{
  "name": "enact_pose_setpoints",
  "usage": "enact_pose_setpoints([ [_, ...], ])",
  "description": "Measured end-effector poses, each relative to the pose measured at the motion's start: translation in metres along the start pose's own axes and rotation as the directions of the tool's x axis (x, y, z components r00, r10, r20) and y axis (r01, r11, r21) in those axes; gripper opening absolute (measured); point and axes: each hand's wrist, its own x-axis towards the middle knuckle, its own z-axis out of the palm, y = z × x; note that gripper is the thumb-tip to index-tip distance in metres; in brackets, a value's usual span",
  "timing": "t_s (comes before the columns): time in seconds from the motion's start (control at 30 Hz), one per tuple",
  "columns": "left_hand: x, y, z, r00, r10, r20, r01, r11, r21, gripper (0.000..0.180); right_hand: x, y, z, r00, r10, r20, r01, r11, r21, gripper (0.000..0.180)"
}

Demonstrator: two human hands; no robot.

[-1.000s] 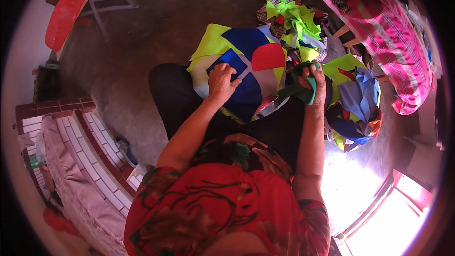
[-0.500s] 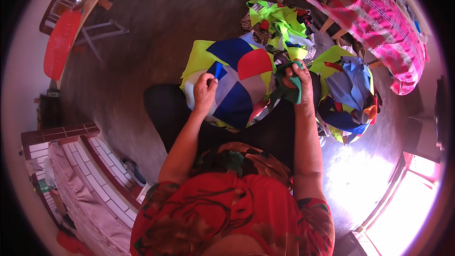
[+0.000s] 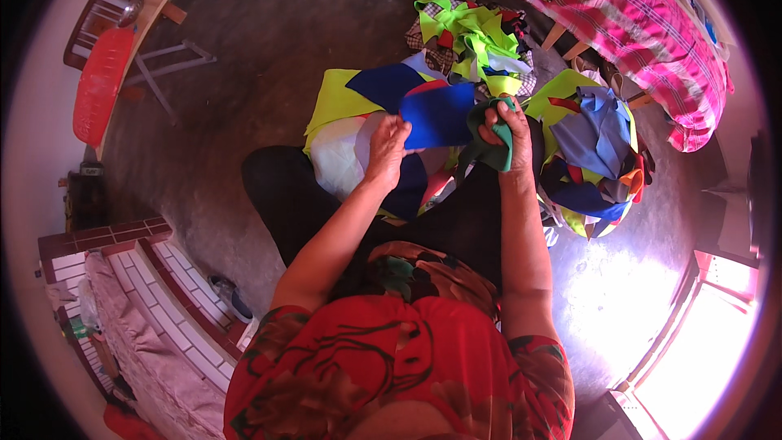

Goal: The person sits on the floor and sorts through a pile of colorful fabric pieces, picking them up, folding them, and stacking them into a neat pile on their lap.

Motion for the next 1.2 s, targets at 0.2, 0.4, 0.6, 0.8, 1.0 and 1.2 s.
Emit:
enact_pose_setpoints([
  [0.2,0.002,-0.042,-0.025,0.994,-0.021,-0.107,0.04,0.984,0.172,0.01,0.0,0.0,0.002,1.0,-0.001,-0.027,0.001,1.0,-0.011,0.014],
  [0.4,-0.002,-0.038,-0.031,0.999,0.032,-0.042,-0.02,0.966,0.258,0.018,-0.002,0.0,0.004,0.998,0.002,-0.06,-0.005,0.998,-0.057,0.006],
  [0.6,-0.008,-0.02,-0.02,0.995,0.096,-0.018,-0.078,0.891,0.448,0.043,0.0,0.001,0.0,0.999,0.018,-0.037,-0.019,0.999,-0.033,0.012],
  [0.8,-0.005,-0.028,-0.033,0.917,0.376,0.133,-0.321,0.498,0.806,0.042,0.0,0.005,0.005,0.999,0.047,-0.007,-0.047,0.997,-0.062,0.014],
  [1.0,-0.019,0.0,-0.009,0.888,0.437,0.14,-0.39,0.557,0.733,0.032,0.002,0.007,0.004,0.996,0.079,0.042,-0.079,0.997,-0.001,0.017],
  [1.2,-0.049,0.035,0.051,0.711,0.559,0.426,-0.698,0.488,0.524,0.039,0.005,0.012,0.004,0.996,0.061,0.059,-0.059,0.998,-0.034,0.018],
])
